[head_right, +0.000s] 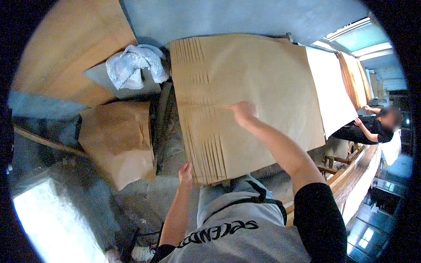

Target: The person places large white panels onto a wooden frame and uses a thin stick to press or align the edges. They repeatedly lift and position panels, then smooth or adjust them with the stick. A coworker is visible in the background handling similar materials.

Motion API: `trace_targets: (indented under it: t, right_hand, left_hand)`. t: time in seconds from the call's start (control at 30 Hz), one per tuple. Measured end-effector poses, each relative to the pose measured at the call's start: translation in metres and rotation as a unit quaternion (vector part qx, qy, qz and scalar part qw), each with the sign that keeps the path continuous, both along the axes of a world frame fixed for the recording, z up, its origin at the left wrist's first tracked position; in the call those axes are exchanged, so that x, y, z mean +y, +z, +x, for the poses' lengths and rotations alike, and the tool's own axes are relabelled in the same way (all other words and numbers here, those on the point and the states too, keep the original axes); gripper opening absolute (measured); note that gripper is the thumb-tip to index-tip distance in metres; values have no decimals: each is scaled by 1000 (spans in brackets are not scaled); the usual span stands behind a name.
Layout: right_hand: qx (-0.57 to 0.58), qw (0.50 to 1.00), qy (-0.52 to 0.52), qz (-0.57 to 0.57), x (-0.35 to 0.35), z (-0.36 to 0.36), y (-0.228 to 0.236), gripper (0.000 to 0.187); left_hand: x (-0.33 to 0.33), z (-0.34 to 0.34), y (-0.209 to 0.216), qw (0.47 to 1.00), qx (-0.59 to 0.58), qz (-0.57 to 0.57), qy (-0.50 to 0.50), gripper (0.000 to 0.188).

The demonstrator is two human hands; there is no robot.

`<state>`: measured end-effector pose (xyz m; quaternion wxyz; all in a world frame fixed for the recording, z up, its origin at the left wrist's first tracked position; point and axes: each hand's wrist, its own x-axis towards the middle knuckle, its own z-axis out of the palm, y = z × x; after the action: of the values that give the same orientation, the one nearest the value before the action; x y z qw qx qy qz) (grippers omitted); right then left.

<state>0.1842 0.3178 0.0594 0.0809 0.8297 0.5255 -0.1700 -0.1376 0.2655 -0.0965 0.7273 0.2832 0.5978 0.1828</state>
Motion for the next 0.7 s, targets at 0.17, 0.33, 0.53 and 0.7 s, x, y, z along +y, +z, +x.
trace_targets:
  t: [0.17,0.33,0.53,0.7]
  right_hand:
    - [40,999,24,-20,49,-77,-8,33]
    - [98,984,28,148,0,-25,-55,34]
    - [30,999,-18,-39,3,-16,-23,33]
    - [22,997,50,-57,59,-79,-2,26]
  left_hand:
    - [2,-1,18,999,39,23,-21,24]
    - [2,-2,21,995,37,70,-61,24]
    - [-8,-18,-37,994,38,65,-75,26]
    - [-5,-9,-4,999,-18,26,-14,24]
